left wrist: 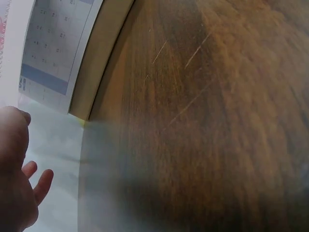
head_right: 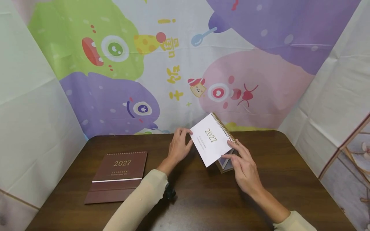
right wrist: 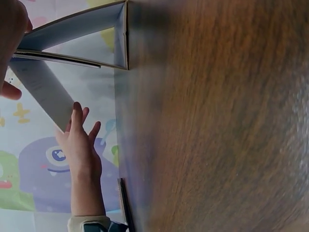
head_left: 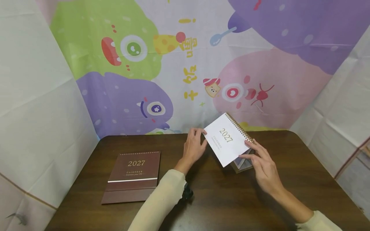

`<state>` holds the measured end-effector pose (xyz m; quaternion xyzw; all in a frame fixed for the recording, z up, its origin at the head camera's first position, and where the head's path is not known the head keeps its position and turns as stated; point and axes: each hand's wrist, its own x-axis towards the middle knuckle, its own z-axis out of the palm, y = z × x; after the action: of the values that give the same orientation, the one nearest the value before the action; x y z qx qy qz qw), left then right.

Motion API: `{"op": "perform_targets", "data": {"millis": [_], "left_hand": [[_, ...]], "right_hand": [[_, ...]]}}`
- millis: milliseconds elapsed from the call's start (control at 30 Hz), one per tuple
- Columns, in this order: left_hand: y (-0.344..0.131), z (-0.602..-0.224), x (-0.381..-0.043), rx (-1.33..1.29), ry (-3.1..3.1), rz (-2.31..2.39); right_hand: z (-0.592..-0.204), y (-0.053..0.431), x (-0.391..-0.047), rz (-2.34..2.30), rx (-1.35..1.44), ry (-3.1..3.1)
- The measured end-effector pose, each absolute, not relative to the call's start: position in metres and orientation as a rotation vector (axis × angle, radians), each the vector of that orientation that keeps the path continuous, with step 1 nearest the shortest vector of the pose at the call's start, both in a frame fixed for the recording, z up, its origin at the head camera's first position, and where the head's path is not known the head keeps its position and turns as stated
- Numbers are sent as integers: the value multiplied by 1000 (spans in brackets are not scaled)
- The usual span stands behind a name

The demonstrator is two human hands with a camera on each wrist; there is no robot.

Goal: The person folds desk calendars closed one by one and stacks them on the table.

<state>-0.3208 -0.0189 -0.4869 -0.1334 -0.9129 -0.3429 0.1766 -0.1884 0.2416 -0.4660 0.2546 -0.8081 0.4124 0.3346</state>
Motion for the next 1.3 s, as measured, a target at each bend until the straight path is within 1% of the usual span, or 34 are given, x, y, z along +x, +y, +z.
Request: {"op": "perform_targets", "data": {"millis": [267, 633, 833, 1067, 1167, 1200, 1300], "left_hand": [[-20, -486, -317, -458, -2671, -944], [-20, -487, -319, -490, -2718, -975], [-15, -478, -322, -527, -2710, -1019], [-6, -470, -328, -594, -2670, -1158], [-4, -471, -332, -639, -2646, -1290], [-3, -483, -343, -671, -2622, -1313], [2, -494, -356, -702, -2593, -1459]], "right_hand": [[-465, 242, -187, 1087, 648, -2108], [-465, 241, -186, 1083, 651, -2107], [-463, 243, -186, 1051, 658, -2102], [-458, 242, -184, 1068, 598, -2059], [-459, 237, -182, 1112, 557, -2030], [-460, 235, -181, 1121, 546, -2022], [-464, 228, -178, 1155, 508, -2033]]}}
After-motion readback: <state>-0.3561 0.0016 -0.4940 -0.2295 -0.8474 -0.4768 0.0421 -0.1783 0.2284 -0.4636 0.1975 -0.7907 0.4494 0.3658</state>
